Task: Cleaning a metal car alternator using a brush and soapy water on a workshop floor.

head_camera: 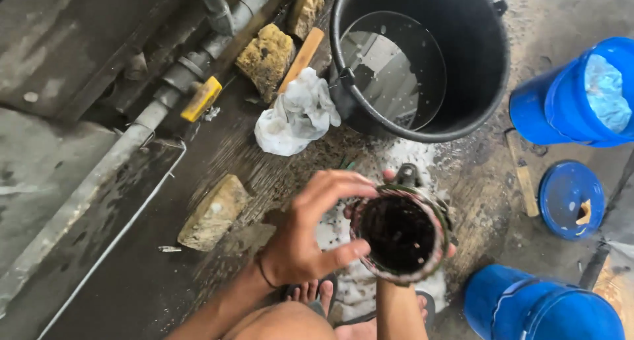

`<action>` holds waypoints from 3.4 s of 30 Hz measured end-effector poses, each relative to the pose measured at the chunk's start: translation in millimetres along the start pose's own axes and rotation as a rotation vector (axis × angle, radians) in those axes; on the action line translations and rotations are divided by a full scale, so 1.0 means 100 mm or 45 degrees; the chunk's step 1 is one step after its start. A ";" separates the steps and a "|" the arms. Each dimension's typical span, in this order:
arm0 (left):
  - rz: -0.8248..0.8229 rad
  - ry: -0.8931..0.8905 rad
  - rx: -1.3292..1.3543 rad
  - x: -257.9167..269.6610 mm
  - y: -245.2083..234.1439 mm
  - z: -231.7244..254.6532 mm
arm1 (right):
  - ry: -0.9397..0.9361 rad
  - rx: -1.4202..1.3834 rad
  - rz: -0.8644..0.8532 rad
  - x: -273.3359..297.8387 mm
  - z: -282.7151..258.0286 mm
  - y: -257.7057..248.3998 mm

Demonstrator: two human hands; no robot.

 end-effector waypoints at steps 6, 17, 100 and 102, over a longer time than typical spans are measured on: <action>-0.044 0.118 0.162 -0.05 0.09 0.07 | -0.010 -0.109 -0.218 0.08 -0.14 0.53; 0.039 0.212 -0.083 0.01 0.16 0.04 | -0.259 0.078 -0.452 -0.23 -0.21 1.06; 1.032 -0.662 0.387 -0.63 -0.06 -1.69 | 0.767 1.302 -0.576 -2.15 -0.61 2.21; 1.025 -0.644 0.337 -0.61 0.00 -1.76 | 0.631 1.586 -0.456 -2.12 -0.64 2.42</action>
Point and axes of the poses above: each hand's wrist, its own x-axis away from the middle knuckle, its own y-axis out of the palm, z = x × y, the point moved 1 cm from there along -x, towards the middle knuckle, and after that the axes turned 14 degrees about -x, right-handed, at the moved point
